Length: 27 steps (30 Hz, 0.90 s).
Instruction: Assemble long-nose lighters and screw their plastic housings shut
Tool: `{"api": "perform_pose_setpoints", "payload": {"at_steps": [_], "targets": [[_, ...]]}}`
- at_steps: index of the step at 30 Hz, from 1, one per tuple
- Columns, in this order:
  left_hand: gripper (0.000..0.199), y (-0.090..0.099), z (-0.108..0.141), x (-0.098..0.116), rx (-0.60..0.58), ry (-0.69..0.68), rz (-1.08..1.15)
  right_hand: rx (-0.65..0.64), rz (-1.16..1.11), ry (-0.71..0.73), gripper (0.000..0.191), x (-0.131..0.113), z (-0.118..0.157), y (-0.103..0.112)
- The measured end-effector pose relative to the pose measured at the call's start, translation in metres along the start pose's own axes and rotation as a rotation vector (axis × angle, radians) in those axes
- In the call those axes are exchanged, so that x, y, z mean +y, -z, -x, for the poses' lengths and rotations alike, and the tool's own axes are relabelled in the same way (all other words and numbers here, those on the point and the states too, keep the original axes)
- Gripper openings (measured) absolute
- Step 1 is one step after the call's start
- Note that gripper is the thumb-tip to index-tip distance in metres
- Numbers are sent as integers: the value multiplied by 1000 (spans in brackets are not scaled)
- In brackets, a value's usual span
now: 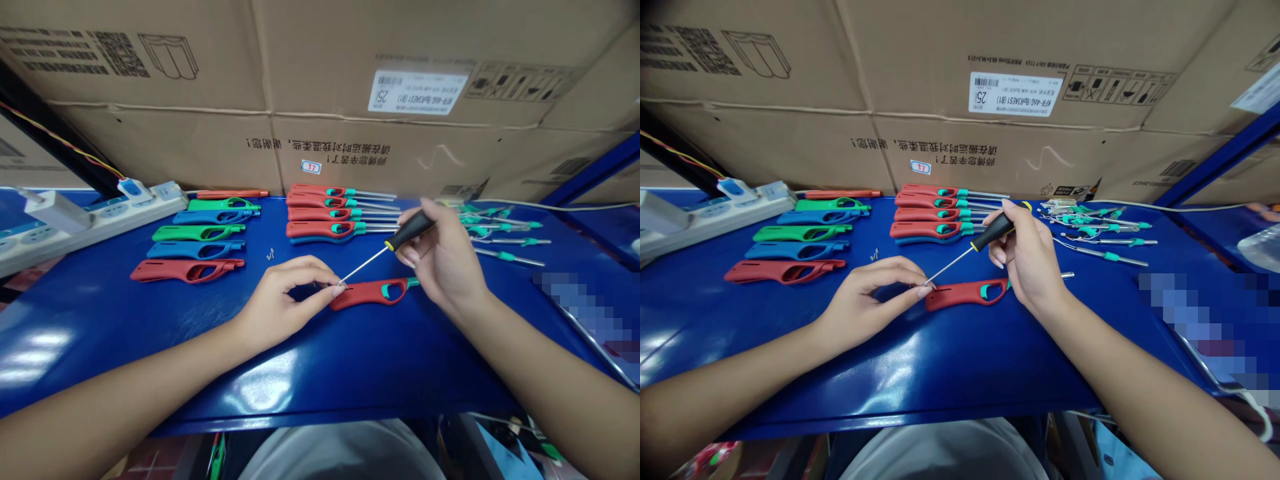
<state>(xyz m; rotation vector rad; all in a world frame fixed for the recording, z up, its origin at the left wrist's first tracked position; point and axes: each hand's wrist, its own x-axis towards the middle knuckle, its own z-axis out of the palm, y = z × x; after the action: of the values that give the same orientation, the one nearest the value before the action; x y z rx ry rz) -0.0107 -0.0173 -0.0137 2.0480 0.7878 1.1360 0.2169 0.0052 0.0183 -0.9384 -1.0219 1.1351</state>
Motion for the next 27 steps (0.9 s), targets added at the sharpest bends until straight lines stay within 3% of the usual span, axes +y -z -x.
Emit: {"api": "perform_pose_setpoints", "payload": {"at_steps": [5, 10, 13, 17, 19, 23, 27], "targets": [[6, 0, 0, 1, -16, 1, -9, -2, 18, -4, 31, 0, 0, -1], [7, 0, 3, 0, -41, 17, -91, -20, 151, 128, 33, 0, 3, 0], [8, -1, 5, 2, -94, 5, -169, -155, 224, 195, 29, -5, 9, 1], [11, -3, 8, 5, -230, -12, -214, -460, 262, 127, 25, -10, 19, -1], [10, -4, 10, 7, -285, -18, -208, -541, 273, 107, 21, -10, 25, -3], [9, -6, 11, 8, -334, -7, -202, -445, 306, 155, 41, -4, 35, -8], [9, -8, 10, 6, -307, -13, -194, -333, 248, 204, 60, 2, 41, -11]]}}
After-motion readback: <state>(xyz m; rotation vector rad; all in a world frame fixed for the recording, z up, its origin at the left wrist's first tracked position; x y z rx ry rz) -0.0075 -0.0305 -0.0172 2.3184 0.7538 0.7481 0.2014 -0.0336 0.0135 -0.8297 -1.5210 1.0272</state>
